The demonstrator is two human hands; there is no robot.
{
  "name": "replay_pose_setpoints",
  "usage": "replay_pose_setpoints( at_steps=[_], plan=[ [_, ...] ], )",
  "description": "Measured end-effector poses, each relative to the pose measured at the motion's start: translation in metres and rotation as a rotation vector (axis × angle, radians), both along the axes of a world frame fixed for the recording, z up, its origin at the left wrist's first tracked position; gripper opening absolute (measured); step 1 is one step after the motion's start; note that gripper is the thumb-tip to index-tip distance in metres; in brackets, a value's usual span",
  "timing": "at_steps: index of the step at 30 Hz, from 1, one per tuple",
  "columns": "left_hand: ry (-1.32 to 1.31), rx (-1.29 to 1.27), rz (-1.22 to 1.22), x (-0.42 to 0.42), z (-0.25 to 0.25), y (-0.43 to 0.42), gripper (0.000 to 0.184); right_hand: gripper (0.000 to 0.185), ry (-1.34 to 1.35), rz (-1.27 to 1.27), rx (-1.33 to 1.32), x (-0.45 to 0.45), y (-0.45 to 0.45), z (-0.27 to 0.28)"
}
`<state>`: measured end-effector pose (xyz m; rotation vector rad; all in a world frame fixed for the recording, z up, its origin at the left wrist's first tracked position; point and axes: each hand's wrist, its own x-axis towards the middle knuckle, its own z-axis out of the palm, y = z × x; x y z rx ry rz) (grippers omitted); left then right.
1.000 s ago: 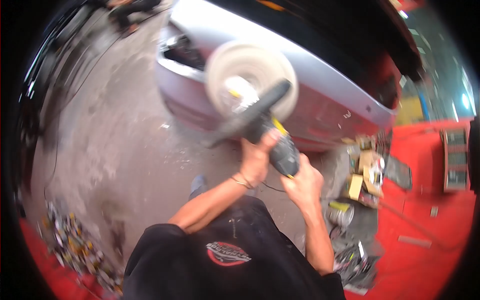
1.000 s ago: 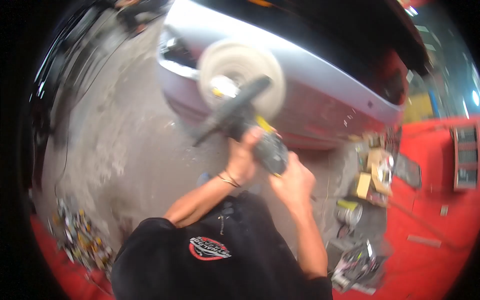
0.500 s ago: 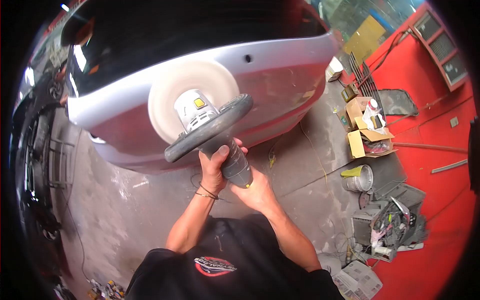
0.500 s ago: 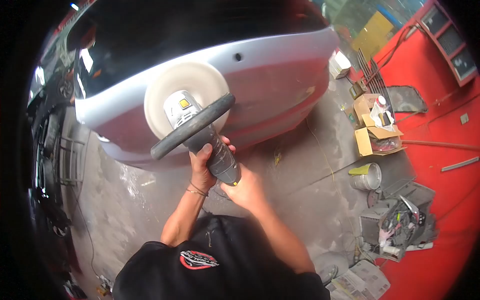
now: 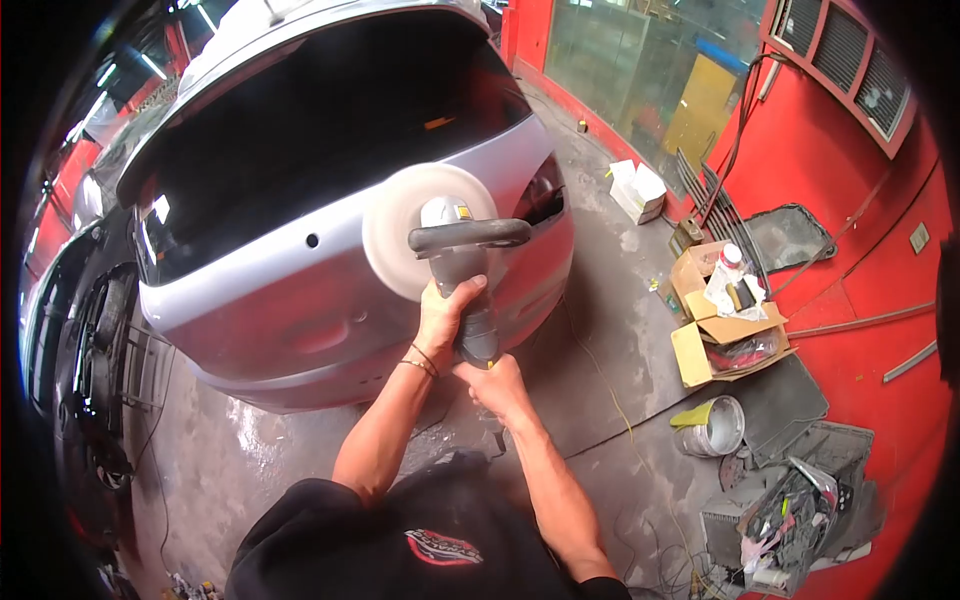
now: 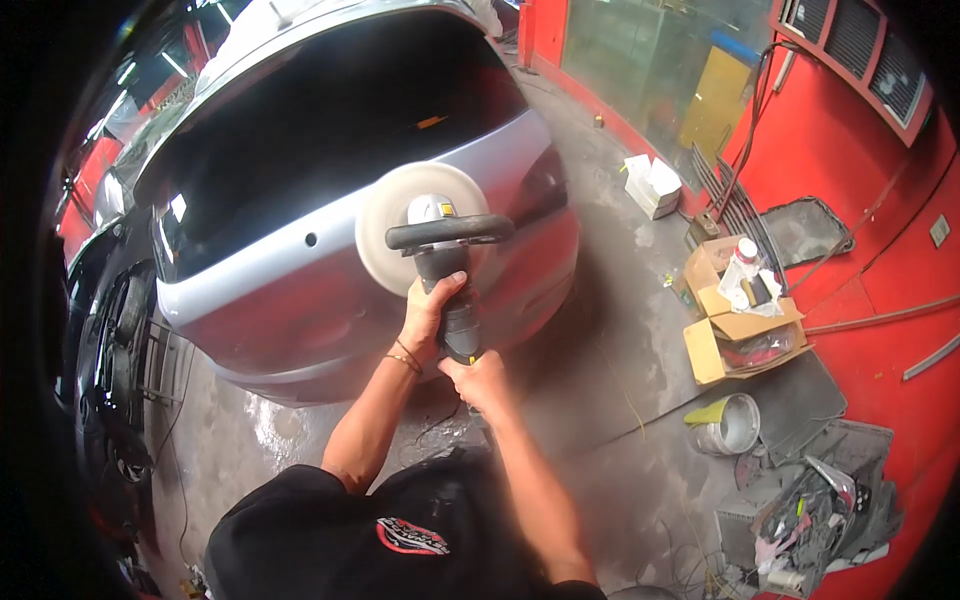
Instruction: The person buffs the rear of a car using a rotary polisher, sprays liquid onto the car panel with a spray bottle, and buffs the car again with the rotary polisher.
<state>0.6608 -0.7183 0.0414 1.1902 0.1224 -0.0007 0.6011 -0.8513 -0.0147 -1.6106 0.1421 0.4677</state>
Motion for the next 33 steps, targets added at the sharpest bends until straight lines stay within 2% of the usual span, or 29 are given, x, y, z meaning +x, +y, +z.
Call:
replay_pose_setpoints(
  at_steps=[2, 7, 12, 14, 16, 17, 18, 22, 24, 25, 26, 27, 28, 29, 31, 32, 33],
  plan=[
    [-0.063, 0.020, 0.007, 0.035, -0.007, -0.028, 0.044, 0.027, 0.014, -0.017, 0.042, 0.024, -0.029, 0.004],
    [-0.017, 0.012, -0.026, 0.109, 0.002, -0.080, 0.041, 0.028, 0.025, -0.050, 0.096, 0.099, -0.077, 0.012],
    [-0.055, -0.043, -0.125, 0.193, -0.007, -0.131, 0.046, 0.034, -0.010, -0.003, -0.009, 0.184, -0.143, 0.016],
    [-0.048, -0.446, -0.360, 0.222, -0.034, -0.152, 0.069, 0.034, -0.019, 0.011, 0.040, 0.211, -0.169, 0.004],
    [-0.018, -0.660, -0.390, 0.229, -0.031, -0.179, 0.077, 0.034, 0.106, 0.062, 0.108, 0.222, -0.189, -0.007],
    [-0.023, -0.642, -0.433, 0.250, -0.048, -0.194, 0.077, 0.038, 0.115, 0.082, 0.141, 0.239, -0.210, -0.017],
    [-0.013, -0.620, -0.479, 0.267, -0.069, -0.207, 0.077, 0.043, 0.133, 0.095, 0.183, 0.250, -0.229, -0.025],
    [0.064, -0.297, -0.457, 0.295, -0.078, -0.261, 0.067, 0.089, 0.050, 0.148, 0.314, 0.266, -0.302, -0.042],
    [0.126, -0.135, -0.467, 0.309, -0.083, -0.293, 0.063, 0.111, 0.067, 0.210, 0.374, 0.276, -0.352, -0.063],
    [0.143, -0.038, -0.473, 0.317, -0.083, -0.309, 0.064, 0.124, 0.168, 0.244, 0.503, 0.283, -0.379, -0.070],
    [0.166, 0.061, -0.480, 0.323, -0.087, -0.322, 0.064, 0.114, 0.217, 0.267, 0.519, 0.292, -0.412, -0.074],
    [0.185, 0.160, -0.574, 0.336, -0.099, -0.326, 0.064, 0.114, 0.379, 0.198, 0.428, 0.295, -0.450, -0.093],
    [0.158, 0.249, -0.602, 0.345, -0.108, -0.333, 0.066, 0.108, 0.416, 0.137, 0.387, 0.308, -0.484, -0.097],
    [0.132, 0.337, -0.630, 0.352, -0.117, -0.344, 0.067, 0.100, 0.304, 0.042, 0.232, 0.314, -0.526, -0.116],
    [0.150, 0.458, -0.732, 0.365, -0.122, -0.374, 0.075, 0.073, 0.377, -0.279, 0.042, 0.348, -0.617, -0.136],
    [0.149, 0.518, -0.737, 0.370, -0.136, -0.389, 0.079, 0.057, 0.217, -0.383, 0.083, 0.358, -0.680, -0.196],
    [0.149, 0.580, -0.743, 0.371, -0.152, -0.401, 0.083, 0.038, 0.207, -0.480, 0.049, 0.386, -0.736, -0.209]
  ],
)
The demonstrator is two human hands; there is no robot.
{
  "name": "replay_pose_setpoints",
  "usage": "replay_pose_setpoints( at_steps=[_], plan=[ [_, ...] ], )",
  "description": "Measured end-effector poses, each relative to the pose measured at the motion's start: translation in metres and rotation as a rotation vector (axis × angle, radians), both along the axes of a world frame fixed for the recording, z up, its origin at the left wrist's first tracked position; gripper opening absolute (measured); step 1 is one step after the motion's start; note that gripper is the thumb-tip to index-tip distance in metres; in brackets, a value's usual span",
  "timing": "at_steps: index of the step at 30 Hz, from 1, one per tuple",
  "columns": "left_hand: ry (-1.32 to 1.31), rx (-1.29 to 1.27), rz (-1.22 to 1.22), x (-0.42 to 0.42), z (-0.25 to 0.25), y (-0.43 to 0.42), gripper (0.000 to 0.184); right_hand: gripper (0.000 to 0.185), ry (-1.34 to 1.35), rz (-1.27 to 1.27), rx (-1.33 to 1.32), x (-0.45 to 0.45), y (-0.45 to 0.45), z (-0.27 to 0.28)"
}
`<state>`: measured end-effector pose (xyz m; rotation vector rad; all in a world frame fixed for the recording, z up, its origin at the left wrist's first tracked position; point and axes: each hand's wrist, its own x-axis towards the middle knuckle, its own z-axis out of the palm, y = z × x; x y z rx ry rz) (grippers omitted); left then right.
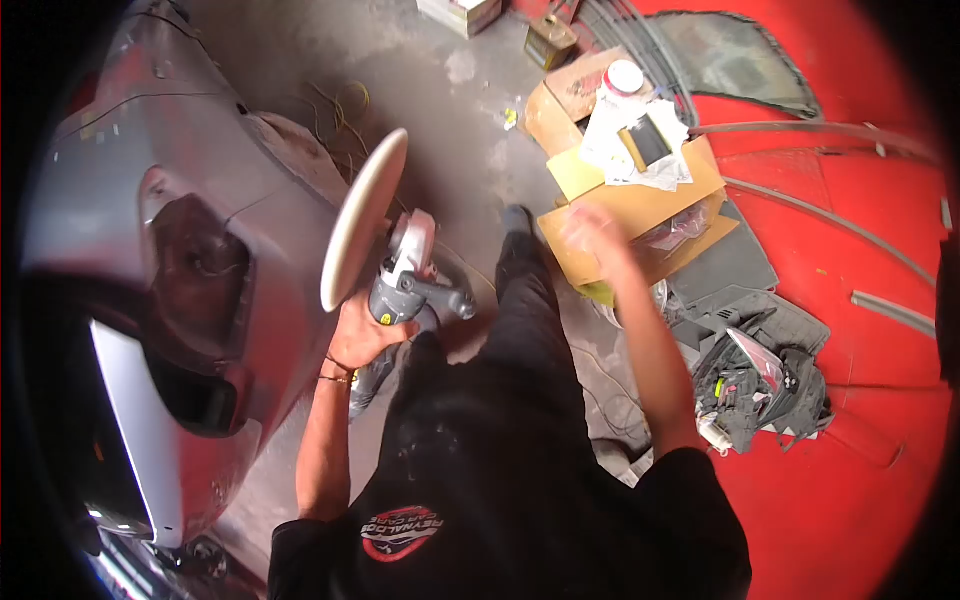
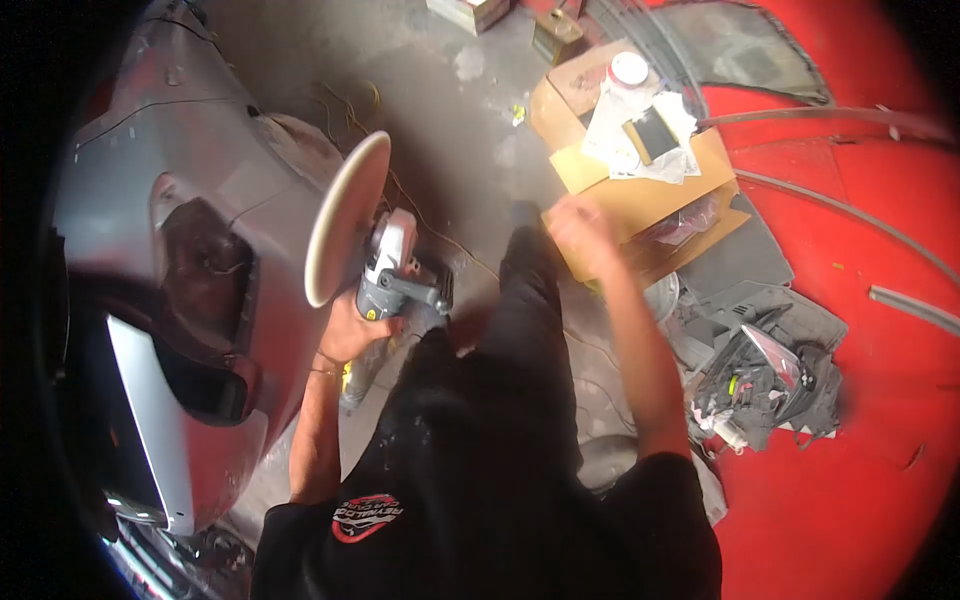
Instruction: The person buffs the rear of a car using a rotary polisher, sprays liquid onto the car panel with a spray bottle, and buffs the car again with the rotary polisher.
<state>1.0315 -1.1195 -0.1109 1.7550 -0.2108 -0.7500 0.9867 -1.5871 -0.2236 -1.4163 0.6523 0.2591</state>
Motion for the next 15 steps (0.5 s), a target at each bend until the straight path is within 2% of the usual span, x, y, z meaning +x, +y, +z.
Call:
replay_pose_setpoints(
  at_steps=[1, 2, 3, 4, 5, 7, 9, 12, 15],
  plan=[
    [-0.017, 0.058, -0.015, -0.001, -0.017, -0.011, 0.087, 0.026, 0.010, -0.230, -0.111, 0.029, -0.037, -0.005],
    [0.000, 0.139, -0.001, -0.002, -0.038, -0.019, 0.087, 0.027, -0.017, -0.261, -0.163, 0.056, -0.096, -0.035],
    [0.019, 0.219, 0.012, -0.003, -0.059, -0.028, 0.088, 0.028, 0.062, -0.400, -0.338, 0.091, -0.144, -0.053],
    [0.086, 0.335, 0.043, -0.018, -0.082, -0.032, 0.085, 0.029, -0.003, -0.283, -0.404, 0.114, -0.217, -0.087],
    [0.166, 0.454, 0.067, -0.040, -0.096, -0.033, 0.083, 0.029, -0.093, -0.288, -0.410, 0.136, -0.260, -0.103],
    [0.202, 0.608, 0.163, -0.067, -0.116, -0.049, 0.079, 0.032, 0.014, -0.290, -0.583, 0.192, -0.331, -0.121],
    [0.410, 0.654, 0.293, -0.082, -0.127, -0.061, 0.083, 0.037, 0.024, -0.240, -0.674, 0.234, -0.414, -0.169],
    [0.650, 0.801, 0.538, -0.120, -0.117, -0.066, 0.085, 0.036, 0.104, -0.033, -0.878, 0.296, -0.483, -0.217],
    [0.693, 0.892, 0.671, -0.127, -0.087, -0.095, 0.089, 0.037, 0.178, 0.200, -1.035, 0.341, -0.520, -0.267]
  ],
)
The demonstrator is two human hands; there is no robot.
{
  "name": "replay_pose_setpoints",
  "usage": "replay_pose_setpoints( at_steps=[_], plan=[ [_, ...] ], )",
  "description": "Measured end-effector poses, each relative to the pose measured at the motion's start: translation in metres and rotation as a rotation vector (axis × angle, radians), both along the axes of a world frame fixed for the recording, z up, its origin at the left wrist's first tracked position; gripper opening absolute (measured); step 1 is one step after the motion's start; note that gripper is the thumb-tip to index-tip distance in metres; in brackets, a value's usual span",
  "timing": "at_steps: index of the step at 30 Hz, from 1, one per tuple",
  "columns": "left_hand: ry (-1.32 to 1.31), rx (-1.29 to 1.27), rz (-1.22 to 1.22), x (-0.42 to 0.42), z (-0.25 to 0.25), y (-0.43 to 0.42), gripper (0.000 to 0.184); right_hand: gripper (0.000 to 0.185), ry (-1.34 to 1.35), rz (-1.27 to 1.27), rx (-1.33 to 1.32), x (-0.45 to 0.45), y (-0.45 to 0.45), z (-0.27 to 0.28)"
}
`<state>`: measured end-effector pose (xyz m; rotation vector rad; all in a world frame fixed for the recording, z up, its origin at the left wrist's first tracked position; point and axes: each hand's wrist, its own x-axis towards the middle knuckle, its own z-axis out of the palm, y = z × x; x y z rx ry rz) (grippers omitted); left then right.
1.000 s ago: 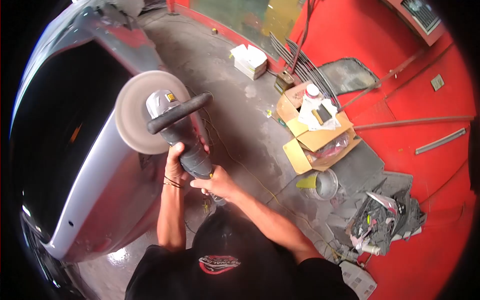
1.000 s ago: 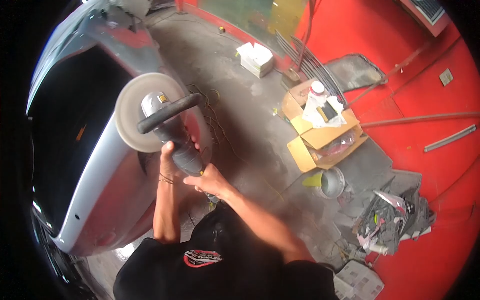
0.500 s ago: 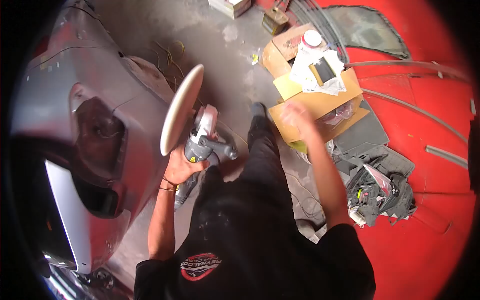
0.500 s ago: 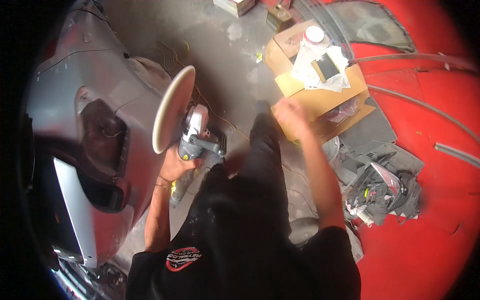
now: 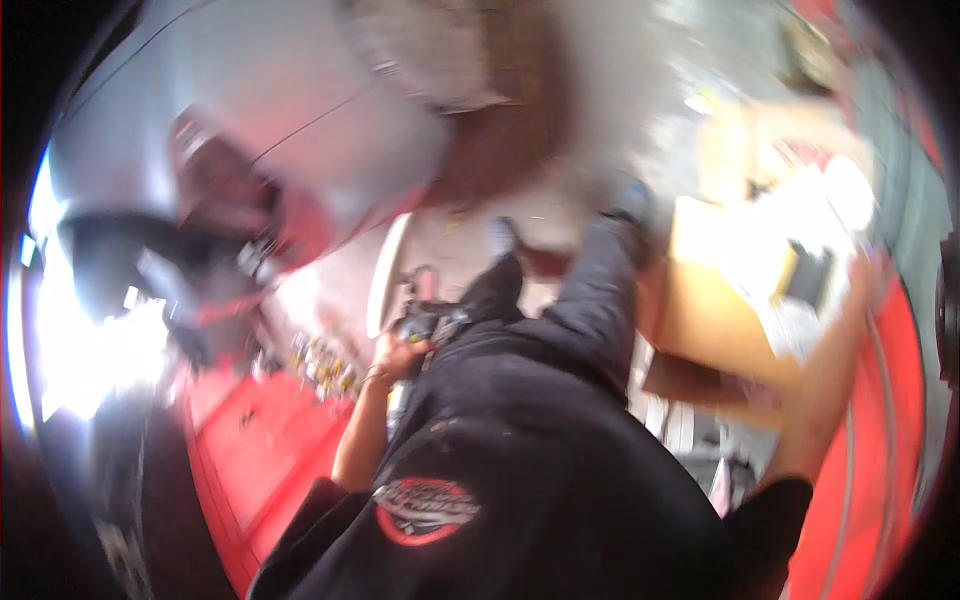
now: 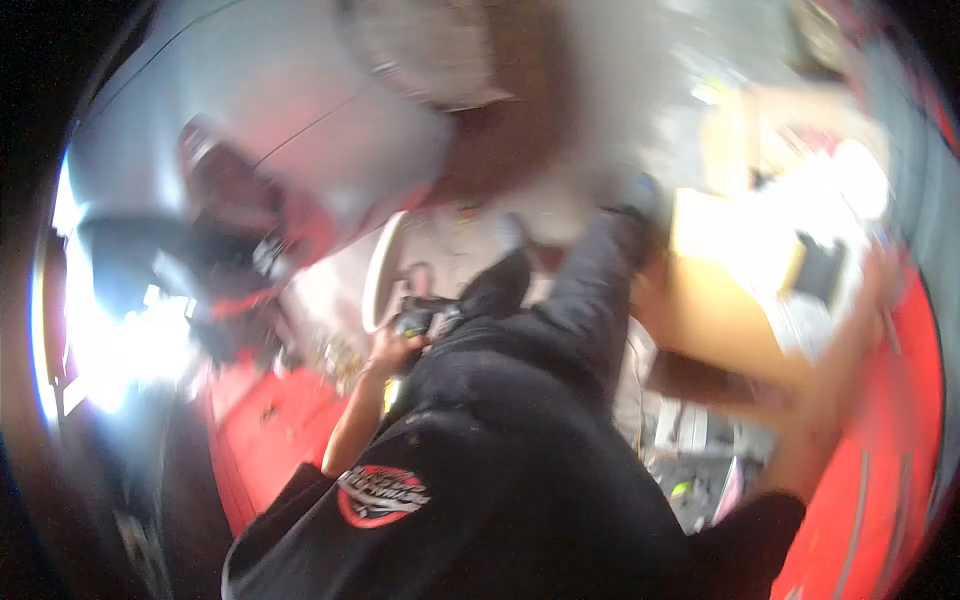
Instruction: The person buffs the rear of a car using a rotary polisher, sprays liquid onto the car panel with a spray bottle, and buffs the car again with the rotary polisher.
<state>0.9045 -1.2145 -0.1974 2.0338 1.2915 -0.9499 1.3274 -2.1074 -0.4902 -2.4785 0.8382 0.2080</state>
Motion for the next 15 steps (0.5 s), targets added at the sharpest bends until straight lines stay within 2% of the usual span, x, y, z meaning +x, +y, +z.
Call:
replay_pose_setpoints(
  at_steps=[1, 2, 4, 6, 7, 8, 10, 11, 13, 15],
  plan=[
    [0.021, 0.031, 0.053, -0.007, 0.006, -0.007, 0.090, 0.038, 0.042, 0.043, -0.049, 0.010, -0.009, -0.018],
    [0.201, -0.004, 0.255, -0.038, -0.005, 0.001, 0.092, 0.038, 0.089, 0.065, -0.107, 0.017, -0.013, -0.030],
    [0.105, 0.025, 0.176, -0.082, -0.023, -0.006, 0.092, 0.040, 0.175, 0.076, -0.234, 0.027, -0.017, -0.046],
    [0.204, 0.028, 0.266, -0.011, 0.004, -0.042, 0.093, 0.041, 0.230, 0.046, -0.349, 0.034, -0.024, -0.053],
    [0.046, 0.017, 0.308, -0.063, -0.035, -0.029, 0.096, 0.042, 0.245, 0.025, -0.388, 0.037, -0.023, -0.049],
    [0.163, 0.017, 0.259, -0.037, -0.003, -0.050, 0.097, 0.043, 0.245, 0.002, -0.418, 0.028, -0.031, -0.038],
    [0.063, 0.037, 0.290, -0.030, 0.009, -0.067, 0.094, 0.046, 0.234, -0.005, -0.451, 0.013, -0.029, -0.015],
    [0.094, 0.035, 0.308, -0.033, 0.017, -0.070, 0.092, 0.042, 0.208, 0.021, -0.491, 0.008, -0.030, 0.006],
    [0.158, 0.019, 0.352, -0.046, 0.028, -0.070, 0.090, 0.035, 0.137, 0.181, -0.519, -0.006, -0.005, 0.042],
    [0.012, -0.068, 0.478, -0.076, 0.029, -0.066, 0.089, 0.031, 0.055, 0.380, -0.548, -0.023, 0.028, 0.084]
  ],
)
